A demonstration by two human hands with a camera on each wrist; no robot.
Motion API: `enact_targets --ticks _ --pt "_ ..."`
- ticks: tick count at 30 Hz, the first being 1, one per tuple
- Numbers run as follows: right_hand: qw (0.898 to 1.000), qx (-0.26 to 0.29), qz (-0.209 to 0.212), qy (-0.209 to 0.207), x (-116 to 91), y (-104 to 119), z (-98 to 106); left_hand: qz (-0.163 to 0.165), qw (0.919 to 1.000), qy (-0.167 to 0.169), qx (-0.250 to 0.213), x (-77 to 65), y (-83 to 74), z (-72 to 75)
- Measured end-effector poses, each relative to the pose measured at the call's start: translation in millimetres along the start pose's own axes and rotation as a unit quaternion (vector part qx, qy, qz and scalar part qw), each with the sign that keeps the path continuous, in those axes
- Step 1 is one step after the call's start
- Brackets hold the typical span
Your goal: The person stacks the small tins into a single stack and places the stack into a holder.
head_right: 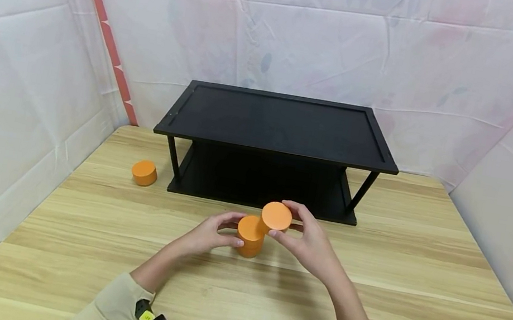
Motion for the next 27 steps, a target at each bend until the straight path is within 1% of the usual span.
enact_targets --ticks 1,3,9,15,22,27 --pt "1.0 -0.001 0.001 0.001 0.1 -0.5 -0.9 0.0 1.0 -0.001 0.001 1.4 3.7 -0.1" --pt "1.0 -0.001 0.001 0.003 0.2 -1.1 -2.5 -0.001 0.9999 -0.002 0.01 2.0 5.8 0.1" --pt "1.0 0.002 0.008 0.007 0.7 2.3 -6.6 -0.002 0.9997 -0.006 0.024 1.9 5.8 0.5" --pt "1.0 0.009 0.015 0.01 0.7 6.6 -11.0 0.003 0.9997 -0.009 0.024 1.6 5.7 0.6" --pt "1.0 0.016 0.02 0.017 2.9 8.0 -17.7 -0.006 0.9998 -0.006 0.017 2.1 5.4 0.6" --pt "0.999 0.022 0.021 0.018 3.8 9.6 -21.5 0.001 0.9998 -0.008 0.02 2.0 6.4 1.2"
Point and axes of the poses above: each hand's wrist, its own x-axis towards the middle knuckle, its own z-axis out of the back of the hand, y = z × x, the point moved 8 cm from there along x, towards the middle knuckle, and after that the axes turned 6 degrees about -y, right-handed, at the moved point
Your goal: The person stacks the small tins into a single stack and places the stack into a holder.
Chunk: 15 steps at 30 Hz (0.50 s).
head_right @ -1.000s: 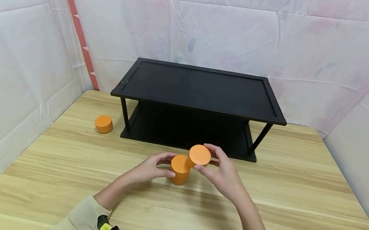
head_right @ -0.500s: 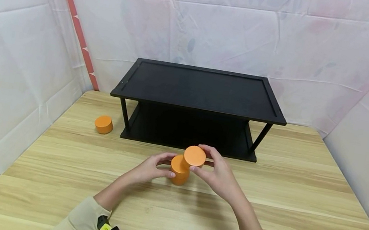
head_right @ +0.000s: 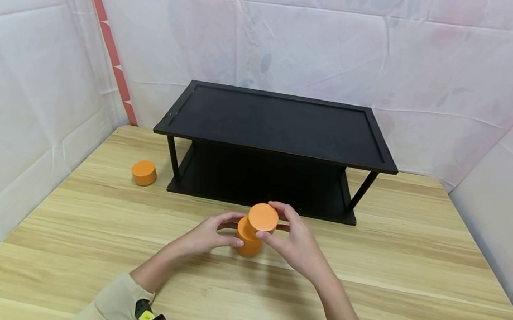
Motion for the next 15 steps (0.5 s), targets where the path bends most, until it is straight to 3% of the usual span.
enact_targets --ticks 15 --pt "1.0 0.004 -0.005 0.016 3.9 -0.5 -10.1 0.011 0.9999 0.001 -0.003 -1.4 0.4 0.1"
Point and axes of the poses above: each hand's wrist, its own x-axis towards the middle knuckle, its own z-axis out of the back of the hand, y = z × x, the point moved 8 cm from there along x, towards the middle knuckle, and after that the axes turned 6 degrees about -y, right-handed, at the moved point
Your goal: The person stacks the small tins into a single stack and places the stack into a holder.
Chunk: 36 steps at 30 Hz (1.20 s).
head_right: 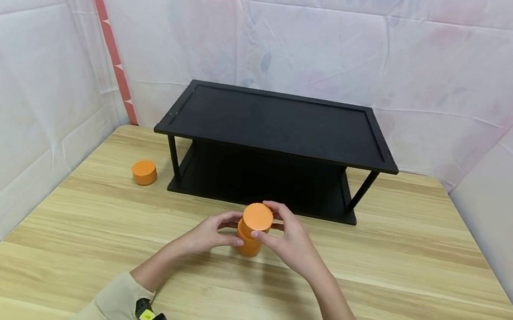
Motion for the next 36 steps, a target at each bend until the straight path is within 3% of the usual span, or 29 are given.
enact_targets --ticks 15,31,36 --pt "1.0 0.001 -0.003 0.013 1.7 -0.5 -5.3 -0.013 0.9999 0.004 -0.001 1.0 -0.8 -0.9" --pt "1.0 0.007 -0.01 0.018 3.2 -2.2 -6.6 -0.003 1.0 0.0 0.007 1.3 1.2 -0.1" --pt "1.0 0.008 -0.013 0.017 3.0 -2.3 -6.6 -0.002 1.0 0.002 -0.004 -4.2 -12.4 0.6"
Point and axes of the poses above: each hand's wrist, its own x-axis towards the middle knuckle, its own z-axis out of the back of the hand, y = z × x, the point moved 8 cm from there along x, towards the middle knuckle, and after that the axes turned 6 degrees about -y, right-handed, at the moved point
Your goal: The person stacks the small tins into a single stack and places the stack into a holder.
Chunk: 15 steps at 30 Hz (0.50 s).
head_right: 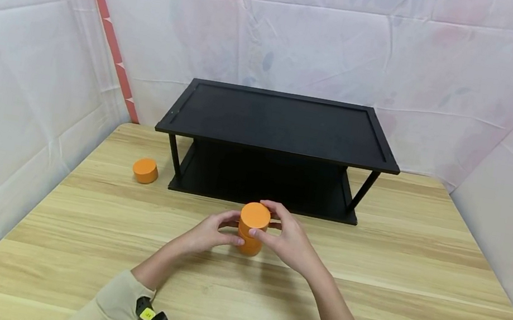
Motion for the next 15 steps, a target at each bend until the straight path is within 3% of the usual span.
enact_targets --ticks 5,15 --pt "1.0 0.0 0.001 -0.002 0.2 0.0 0.1 0.001 1.0 0.0 0.004 -6.7 -18.1 1.7" --pt "1.0 -0.002 0.004 -0.003 0.8 -1.1 -1.0 0.002 1.0 0.003 -0.003 -6.5 -17.2 1.2"
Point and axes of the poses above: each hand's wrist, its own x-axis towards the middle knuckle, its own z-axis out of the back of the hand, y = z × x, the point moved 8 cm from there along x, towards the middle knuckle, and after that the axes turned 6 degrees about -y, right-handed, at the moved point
